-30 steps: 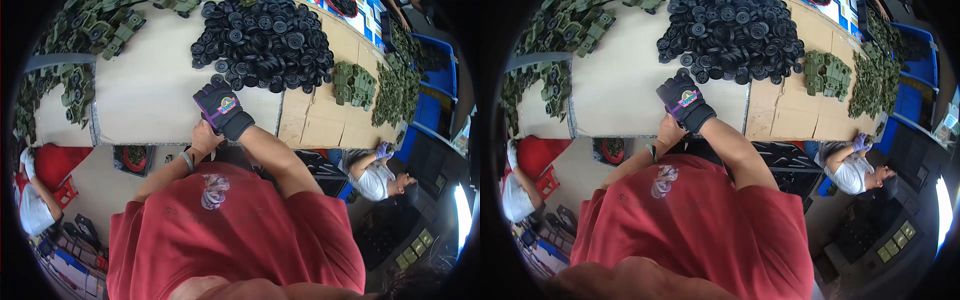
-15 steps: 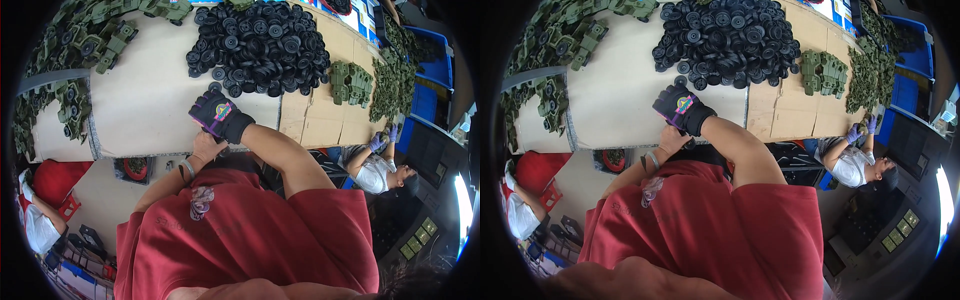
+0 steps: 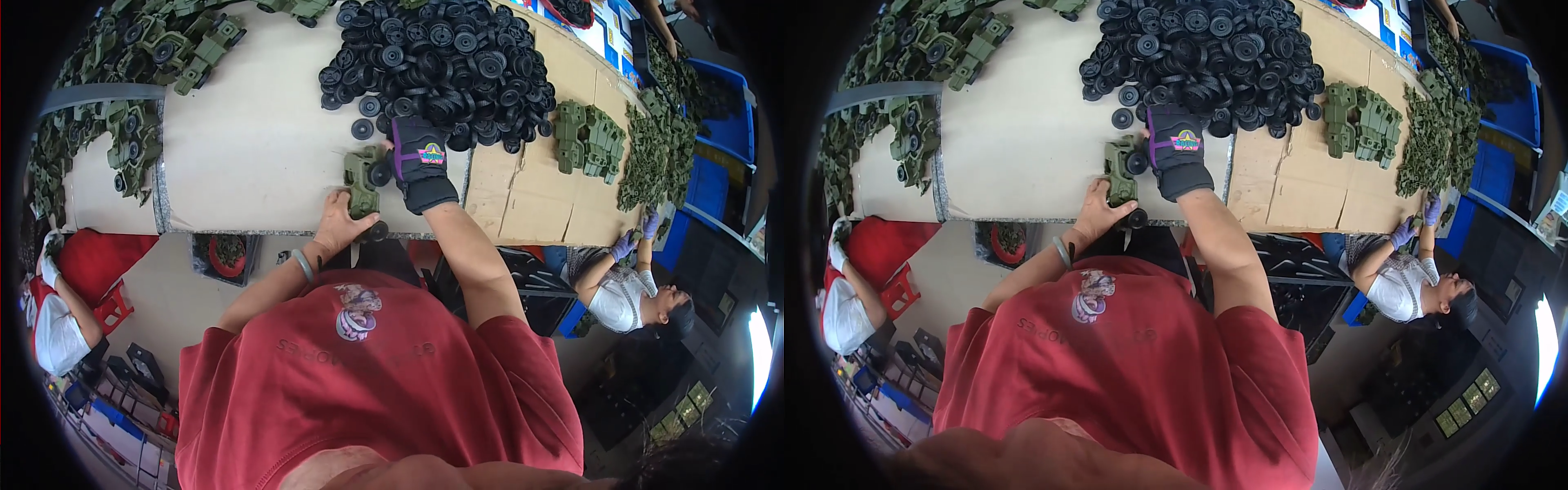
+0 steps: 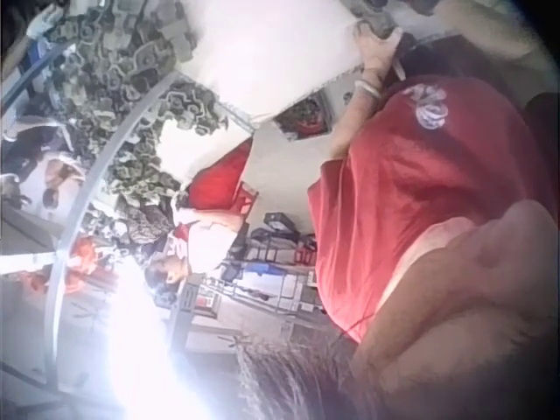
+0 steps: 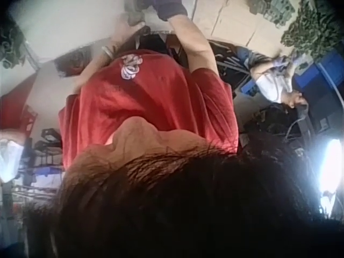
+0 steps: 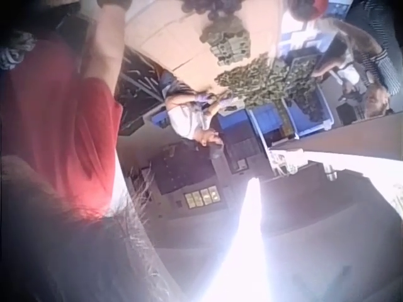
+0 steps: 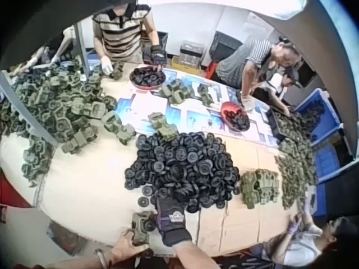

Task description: The person assembles small plastic toy cars by hand, attaching toy wheels and plastic components to toy car bodies at a factory workbench.

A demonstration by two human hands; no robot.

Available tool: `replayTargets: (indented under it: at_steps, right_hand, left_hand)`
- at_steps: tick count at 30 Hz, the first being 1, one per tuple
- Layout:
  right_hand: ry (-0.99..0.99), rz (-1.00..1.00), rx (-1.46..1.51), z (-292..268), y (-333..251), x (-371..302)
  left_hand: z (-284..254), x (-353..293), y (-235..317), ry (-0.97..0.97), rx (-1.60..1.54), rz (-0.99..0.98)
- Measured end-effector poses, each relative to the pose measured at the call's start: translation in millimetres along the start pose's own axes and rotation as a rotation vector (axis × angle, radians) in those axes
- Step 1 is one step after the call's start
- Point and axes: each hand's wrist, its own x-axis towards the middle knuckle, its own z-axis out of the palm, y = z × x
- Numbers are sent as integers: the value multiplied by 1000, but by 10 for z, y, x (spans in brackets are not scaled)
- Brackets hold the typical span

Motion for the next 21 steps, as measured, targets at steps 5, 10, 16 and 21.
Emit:
replayTargets:
  at_steps: [5, 10, 16, 21]
  right_hand:
    - [29, -124, -21, -47, 29, -105]
    - [-22, -32, 92, 95, 164, -377]
    - [-22, 400, 569, -82, 424, -862]
    - [-96, 74, 209, -357, 408, -836]
  left_hand:
    - [-497, 62, 389, -18, -6, -102]
    - [-680, 169, 260, 223, 566, 212]
    - [-375, -162, 235, 44, 604, 469]
    - [-336, -294, 104, -9, 540, 465]
